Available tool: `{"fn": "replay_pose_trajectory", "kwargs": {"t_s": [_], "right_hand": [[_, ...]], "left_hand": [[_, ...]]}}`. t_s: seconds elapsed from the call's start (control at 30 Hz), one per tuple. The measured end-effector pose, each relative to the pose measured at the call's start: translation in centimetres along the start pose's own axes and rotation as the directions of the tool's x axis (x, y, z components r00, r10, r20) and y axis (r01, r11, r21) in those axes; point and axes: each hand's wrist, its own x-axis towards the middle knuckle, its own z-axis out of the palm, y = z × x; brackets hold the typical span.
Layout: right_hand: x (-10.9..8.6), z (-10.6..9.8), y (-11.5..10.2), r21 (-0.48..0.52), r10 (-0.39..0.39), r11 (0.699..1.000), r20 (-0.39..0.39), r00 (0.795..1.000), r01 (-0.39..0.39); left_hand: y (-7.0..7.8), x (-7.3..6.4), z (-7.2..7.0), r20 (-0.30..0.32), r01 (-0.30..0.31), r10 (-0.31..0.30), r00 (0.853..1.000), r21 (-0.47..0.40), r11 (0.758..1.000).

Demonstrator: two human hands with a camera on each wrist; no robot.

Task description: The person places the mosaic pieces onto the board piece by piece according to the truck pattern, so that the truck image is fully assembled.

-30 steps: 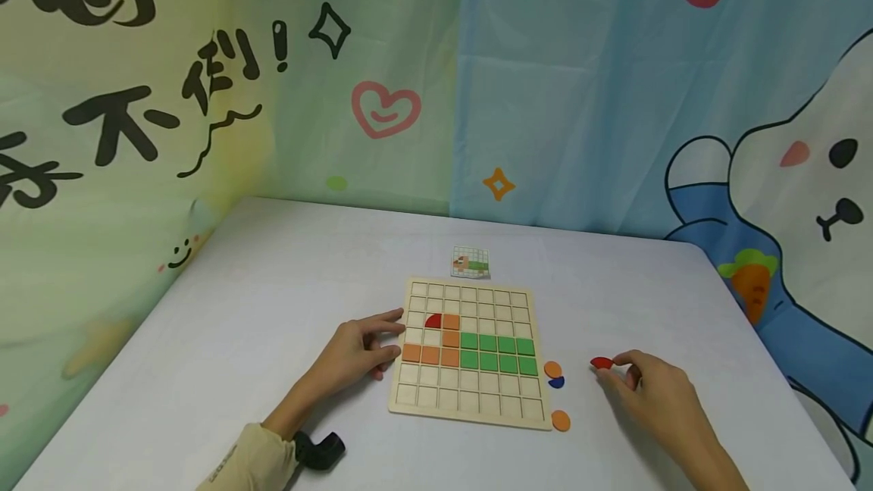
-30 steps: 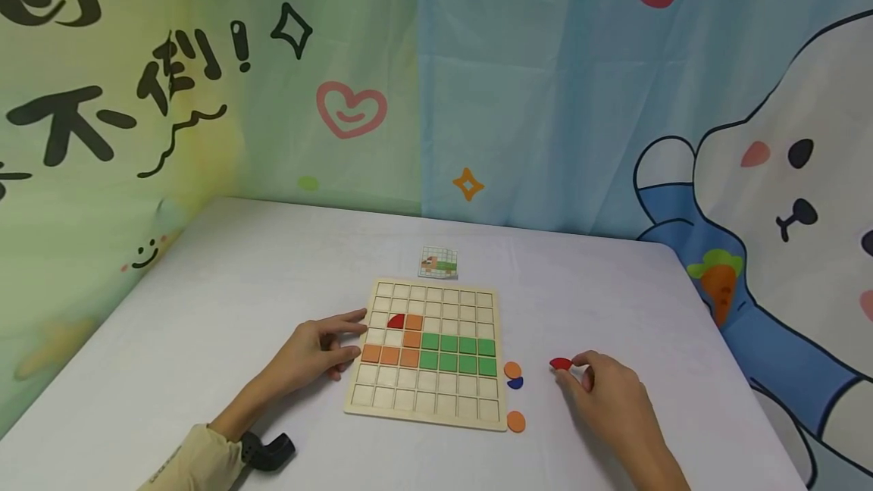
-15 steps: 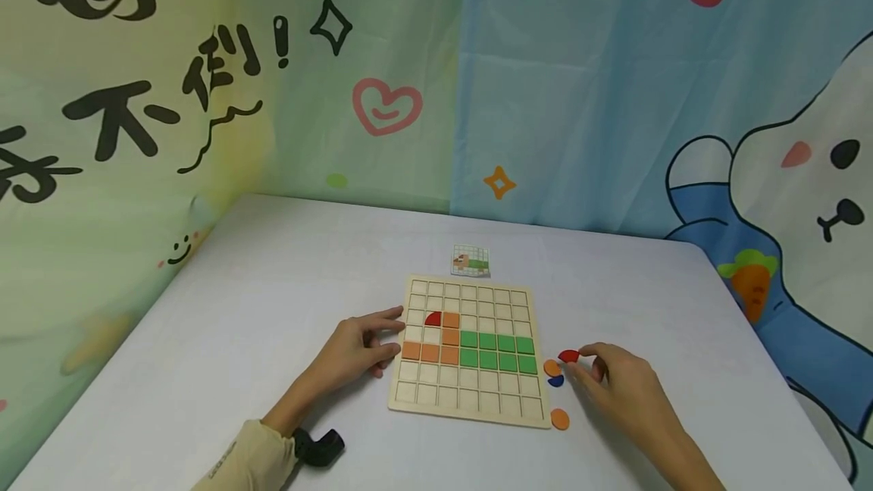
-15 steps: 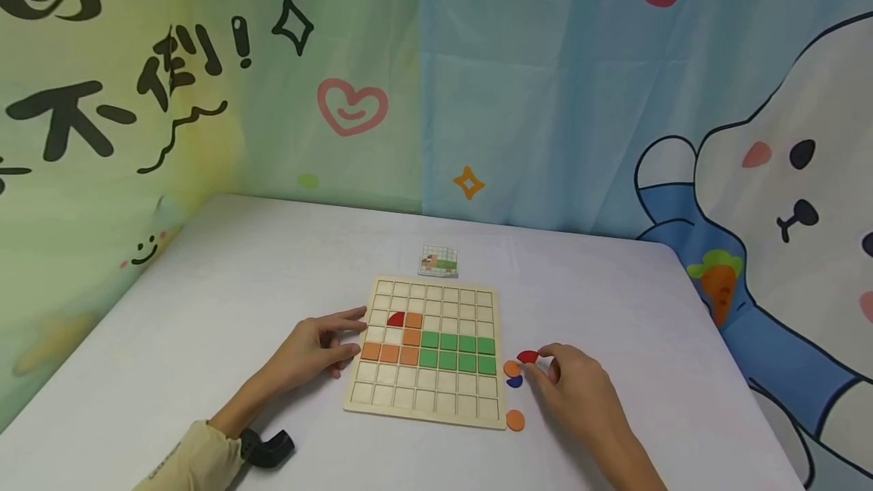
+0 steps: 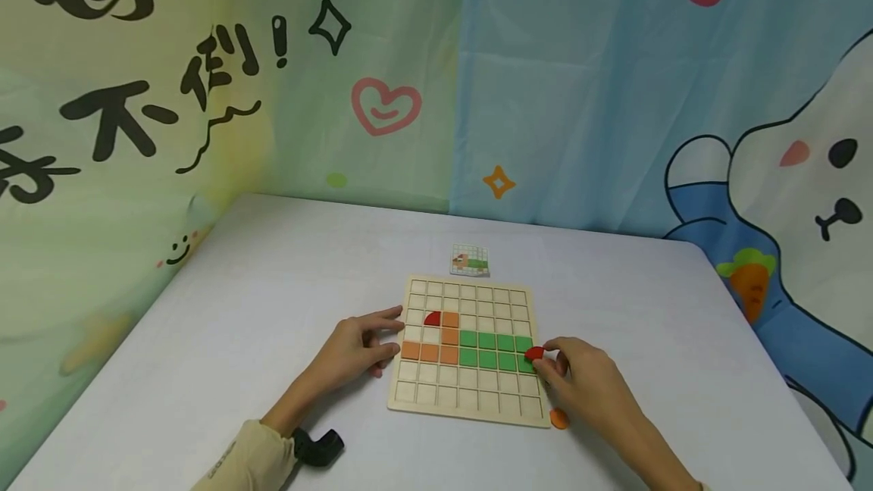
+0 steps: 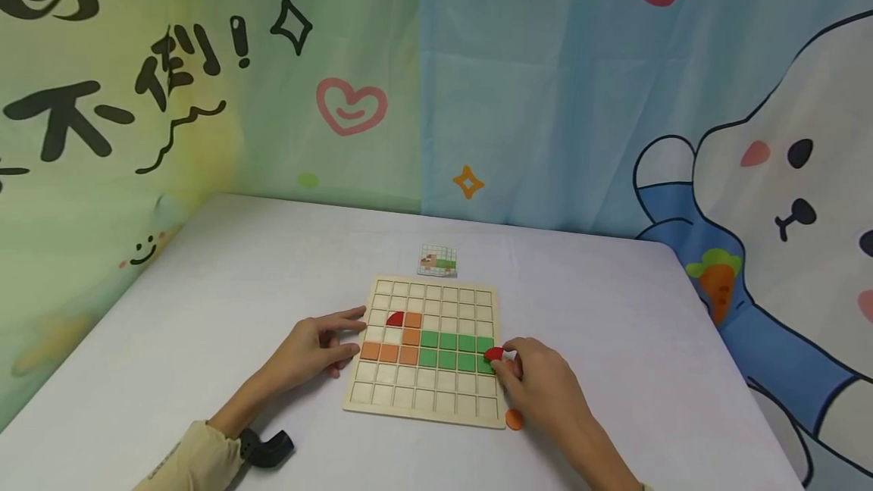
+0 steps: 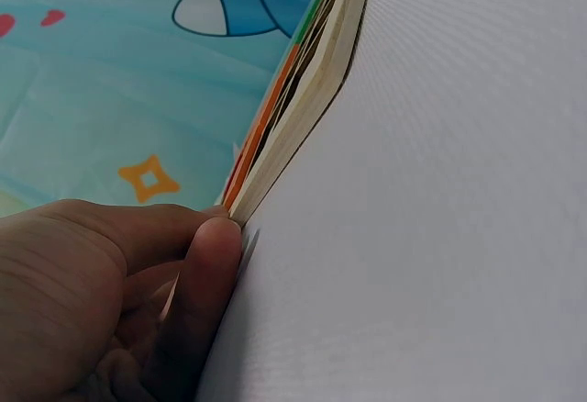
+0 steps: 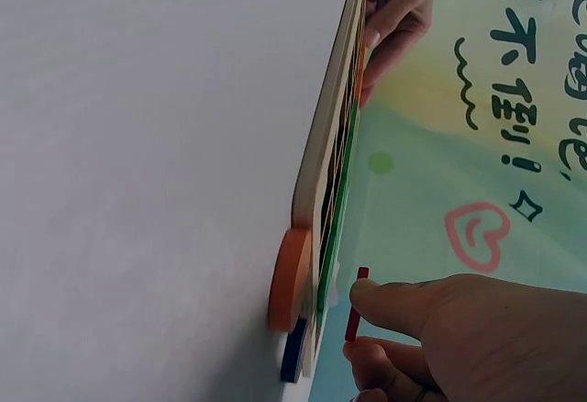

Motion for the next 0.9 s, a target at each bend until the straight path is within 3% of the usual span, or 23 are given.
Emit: {"fn": "replay_pose_trajectory", "kwargs": {"t_s": [0.43,0.9], "right_hand": [[1.1,1.2,-2.3,0.020,-0.075,0.997,0.007,0.997,0.074],[1.8,2.7,-4.4,0.027,-0.096,0.995,0.017,0.995,0.096]], "left_hand": [[0.2,0.0,-0.1,-0.006,0.006,-0.006,1.000,0.010,1.000],[0.1,0.0,0.0,-0.003,0.008,-0.008,1.000,0.014,1.000]]}}
